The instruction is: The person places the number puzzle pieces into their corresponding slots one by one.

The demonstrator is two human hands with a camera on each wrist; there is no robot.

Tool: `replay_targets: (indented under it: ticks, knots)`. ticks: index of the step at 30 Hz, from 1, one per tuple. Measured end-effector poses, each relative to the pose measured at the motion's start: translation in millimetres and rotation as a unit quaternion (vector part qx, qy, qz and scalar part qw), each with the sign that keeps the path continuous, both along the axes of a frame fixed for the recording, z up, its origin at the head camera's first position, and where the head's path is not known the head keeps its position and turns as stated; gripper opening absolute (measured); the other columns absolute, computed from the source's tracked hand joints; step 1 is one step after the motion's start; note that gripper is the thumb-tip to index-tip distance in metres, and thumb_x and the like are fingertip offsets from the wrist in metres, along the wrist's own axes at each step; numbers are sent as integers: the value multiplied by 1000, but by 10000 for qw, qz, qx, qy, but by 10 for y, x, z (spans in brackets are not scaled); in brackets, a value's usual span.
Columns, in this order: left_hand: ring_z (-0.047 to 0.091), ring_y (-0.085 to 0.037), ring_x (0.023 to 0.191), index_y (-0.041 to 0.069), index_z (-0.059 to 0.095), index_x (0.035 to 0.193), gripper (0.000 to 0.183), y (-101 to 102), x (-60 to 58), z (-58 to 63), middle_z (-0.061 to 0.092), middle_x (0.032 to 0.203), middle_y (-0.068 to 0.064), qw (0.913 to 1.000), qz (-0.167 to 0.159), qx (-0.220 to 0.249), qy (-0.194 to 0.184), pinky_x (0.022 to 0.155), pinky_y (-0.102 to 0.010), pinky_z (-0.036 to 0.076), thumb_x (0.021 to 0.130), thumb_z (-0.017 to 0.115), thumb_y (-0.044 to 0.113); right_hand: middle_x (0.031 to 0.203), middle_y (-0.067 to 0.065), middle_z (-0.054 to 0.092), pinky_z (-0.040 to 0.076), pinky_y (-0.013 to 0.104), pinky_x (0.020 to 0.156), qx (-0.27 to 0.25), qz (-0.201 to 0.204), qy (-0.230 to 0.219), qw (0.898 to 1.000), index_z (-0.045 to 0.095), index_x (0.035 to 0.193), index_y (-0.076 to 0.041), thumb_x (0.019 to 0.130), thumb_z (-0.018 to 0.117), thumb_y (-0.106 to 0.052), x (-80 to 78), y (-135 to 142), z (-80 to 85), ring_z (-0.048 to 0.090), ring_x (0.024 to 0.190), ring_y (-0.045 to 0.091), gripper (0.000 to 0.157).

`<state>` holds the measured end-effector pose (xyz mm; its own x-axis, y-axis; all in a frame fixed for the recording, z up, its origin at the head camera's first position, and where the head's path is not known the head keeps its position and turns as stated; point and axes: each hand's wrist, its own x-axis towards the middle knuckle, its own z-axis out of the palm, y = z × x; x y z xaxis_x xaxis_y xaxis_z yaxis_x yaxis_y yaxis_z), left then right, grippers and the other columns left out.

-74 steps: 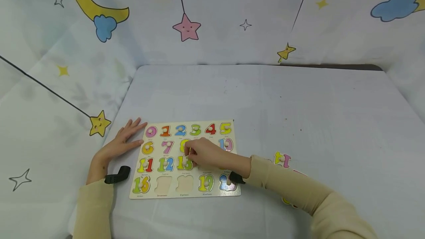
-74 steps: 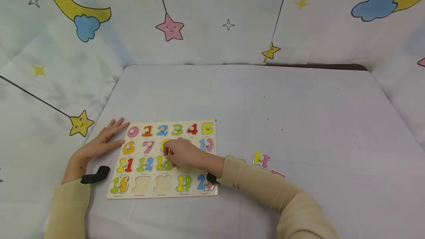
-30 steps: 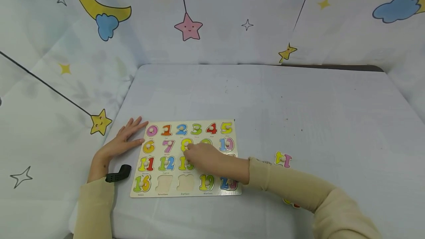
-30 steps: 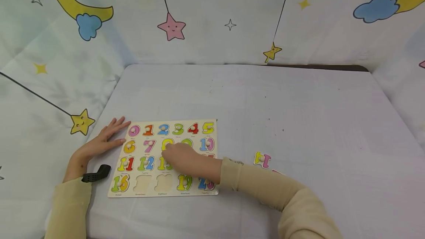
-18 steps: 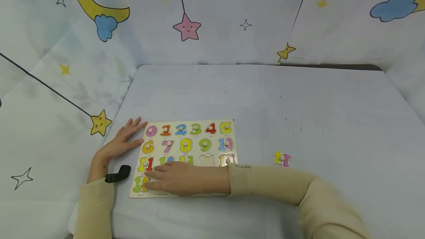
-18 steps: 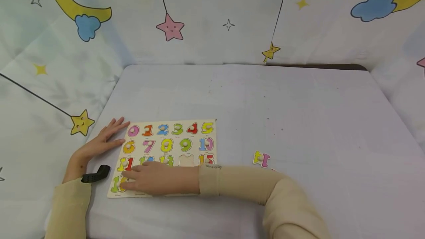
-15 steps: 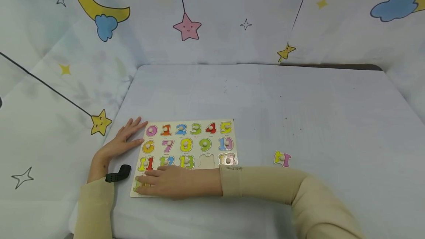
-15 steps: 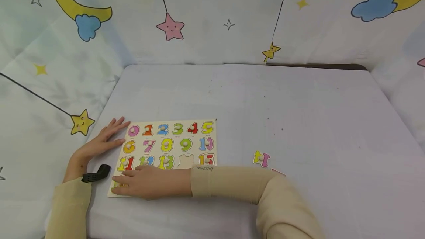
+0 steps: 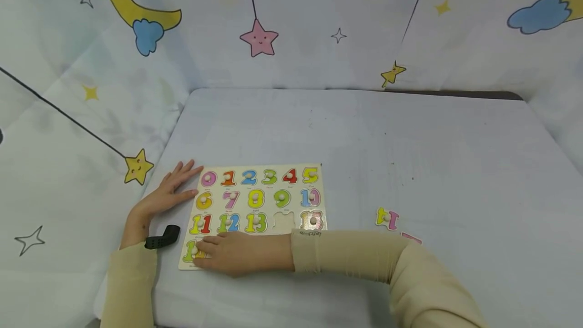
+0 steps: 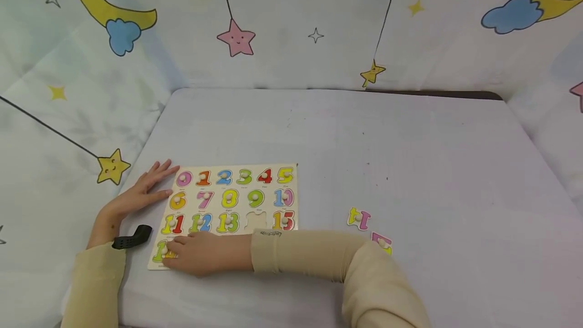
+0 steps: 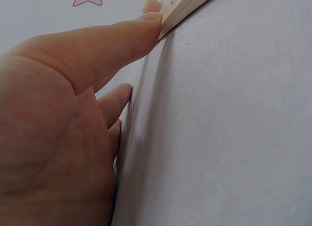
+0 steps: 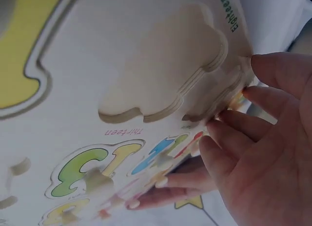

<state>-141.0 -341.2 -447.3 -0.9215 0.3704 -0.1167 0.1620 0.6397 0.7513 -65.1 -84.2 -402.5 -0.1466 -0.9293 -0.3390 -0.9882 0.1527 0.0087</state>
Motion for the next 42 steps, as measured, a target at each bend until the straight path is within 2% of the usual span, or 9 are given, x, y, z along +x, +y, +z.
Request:
replay_targets:
  ticks: [4, 9, 14, 18, 21, 24, 31, 37, 42]
  knots:
    - [-13, -31, 138, 10, 34, 146, 63, 10, 12, 11, 6, 155, -15, 10000, 0, -69, -44, 105, -54, -12, 91, 63, 20, 150, -6, 25, 20, 24, 107, -52, -74, 38, 10000, 29, 147, -31, 99, 45, -31, -26, 110, -33, 21, 136, 9, 50]
    - [-13, -32, 138, 8, 33, 146, 64, -2, 0, -15, 6, 154, -16, 9999, 27, -133, -50, 104, -55, -12, 90, 63, 17, 149, -6, 28, 20, 26, 107, -242, -525, -52, 9983, 32, 146, -29, 98, 50, -28, -135, 408, -20, 22, 136, 11, 52]
    - [-14, -33, 138, 7, 33, 146, 66, -3, -7, -30, 5, 154, -17, 9999, 51, -96, -71, 104, -55, -12, 89, 64, 15, 148, -1, 31, 20, 30, 108, -528, -1035, -119, 9932, 37, 145, -24, 95, 54, -26, -293, 881, 72, 24, 136, 15, 53]
    - [-15, -31, 138, 9, 32, 147, 65, 7, 6, -21, 4, 155, -15, 9999, 73, -86, -127, 104, -54, -13, 90, 63, 18, 145, 4, 37, 23, 34, 108, -1018, -1492, -221, 9833, 41, 142, -18, 94, 57, -24, -408, 1364, 130, 27, 135, 20, 51]
    - [-15, -29, 138, 11, 32, 147, 65, 15, 16, -6, 4, 155, -14, 9999, 54, -46, -121, 105, -53, -13, 91, 63, 21, 142, 8, 42, 28, 37, 106, -1506, -1912, -378, 9692, 45, 139, -13, 92, 60, -19, -467, 1769, 156, 32, 133, 23, 50]
    - [-15, -28, 138, 11, 32, 147, 65, 20, 18, 0, 4, 155, -13, 10000, 3, 3, -96, 104, -53, -13, 91, 62, 23, 139, 11, 45, 34, 41, 102, -1832, -2446, -513, 9508, 48, 137, -10, 90, 63, -16, -492, 2157, 179, 37, 129, 27, 50]
    - [-15, -28, 138, 12, 32, 147, 65, 3, 4, -25, 4, 155, -13, 10000, -38, 17, -85, 104, -55, -13, 91, 62, 23, 127, 15, 54, 45, 45, 90, -2317, -3377, -420, 9113, 54, 129, -2, 83, 71, -9, -490, 2878, 141, 51, 114, 31, 50]
    - [-14, -31, 138, 9, 33, 146, 64, 28, -3, -3, 5, 154, -17, 10000, -68, 49, 4, 103, -55, -14, 91, 63, 18, 106, 12, 60, 50, 44, 81, -2171, -4080, -276, 8864, 62, 117, 0, 79, 74, -10, -419, 3213, 86, 57, 97, 29, 40]
    - [-13, -36, 137, 5, 33, 145, 64, 55, 34, 46, 6, 153, -20, 10000, -36, -15, -15, 103, -57, -13, 90, 63, 15, 96, 7, 57, 52, 43, 74, -1909, -4651, -551, 8626, 62, 107, -2, 76, 79, -24, -346, 3280, 13, 56, 88, 27, 41]
